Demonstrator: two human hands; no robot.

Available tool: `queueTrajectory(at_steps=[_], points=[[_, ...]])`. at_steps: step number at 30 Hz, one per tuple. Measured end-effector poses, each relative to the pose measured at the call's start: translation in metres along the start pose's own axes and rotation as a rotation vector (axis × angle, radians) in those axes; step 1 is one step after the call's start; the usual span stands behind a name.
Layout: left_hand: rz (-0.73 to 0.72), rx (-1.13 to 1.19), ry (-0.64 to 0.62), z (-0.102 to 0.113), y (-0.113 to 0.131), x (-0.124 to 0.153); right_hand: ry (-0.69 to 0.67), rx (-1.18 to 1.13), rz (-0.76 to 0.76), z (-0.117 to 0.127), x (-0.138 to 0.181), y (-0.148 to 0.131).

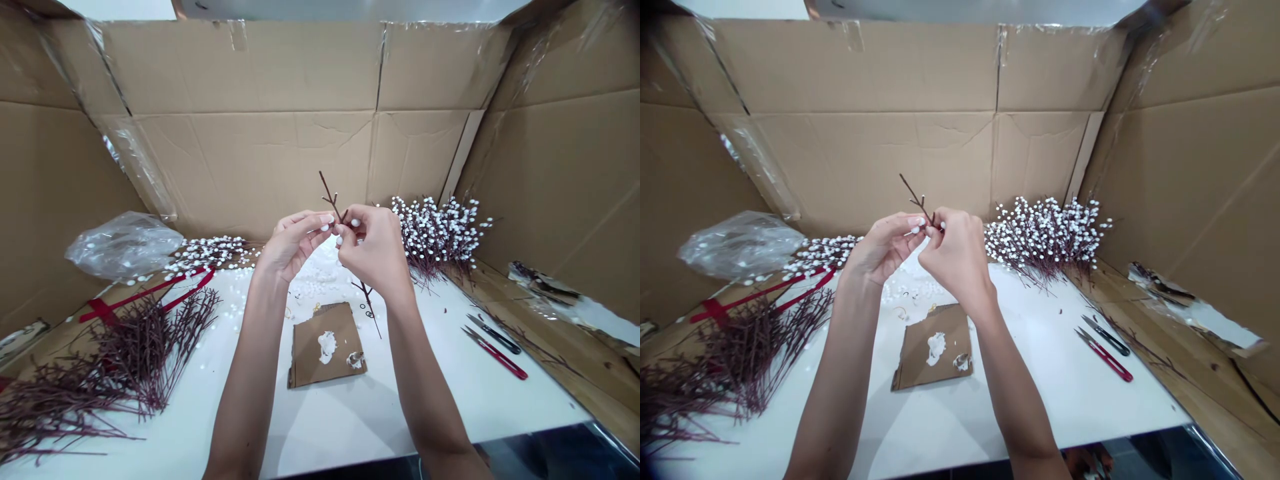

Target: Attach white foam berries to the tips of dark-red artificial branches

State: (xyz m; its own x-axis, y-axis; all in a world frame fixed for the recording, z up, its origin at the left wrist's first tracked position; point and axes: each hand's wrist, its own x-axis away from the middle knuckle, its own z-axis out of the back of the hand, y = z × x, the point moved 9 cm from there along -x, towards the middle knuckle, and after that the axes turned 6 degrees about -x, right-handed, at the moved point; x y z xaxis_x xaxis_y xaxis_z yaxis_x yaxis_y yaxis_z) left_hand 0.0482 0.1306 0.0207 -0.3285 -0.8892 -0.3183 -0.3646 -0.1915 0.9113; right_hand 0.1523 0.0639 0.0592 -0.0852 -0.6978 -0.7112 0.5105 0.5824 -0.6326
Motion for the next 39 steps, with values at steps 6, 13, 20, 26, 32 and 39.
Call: queueTrajectory(at_steps=[6,13,20,26,32,39], points=[[-0.032,-0.016,0.071,0.002,0.0,0.001,0.021,-0.008,0.003,0.001,-0.002,0.003],[-0.039,-0.049,0.083,0.001,0.0,0.001,0.026,-0.042,-0.016,0.0,-0.003,0.008],[-0.047,-0.069,0.079,0.001,-0.002,-0.001,-0.009,-0.115,-0.062,-0.004,-0.007,0.021],[-0.02,-0.179,-0.04,0.006,0.01,0.004,-0.049,-0.291,-0.138,-0.005,-0.011,0.034],[0.169,-0.75,-0.303,-0.002,-0.014,0.01,-0.022,-0.495,-0.163,0.008,-0.013,0.035],[0.252,-0.737,-0.512,-0.032,-0.043,0.013,0.226,-0.631,-0.185,0.028,-0.014,0.045]])
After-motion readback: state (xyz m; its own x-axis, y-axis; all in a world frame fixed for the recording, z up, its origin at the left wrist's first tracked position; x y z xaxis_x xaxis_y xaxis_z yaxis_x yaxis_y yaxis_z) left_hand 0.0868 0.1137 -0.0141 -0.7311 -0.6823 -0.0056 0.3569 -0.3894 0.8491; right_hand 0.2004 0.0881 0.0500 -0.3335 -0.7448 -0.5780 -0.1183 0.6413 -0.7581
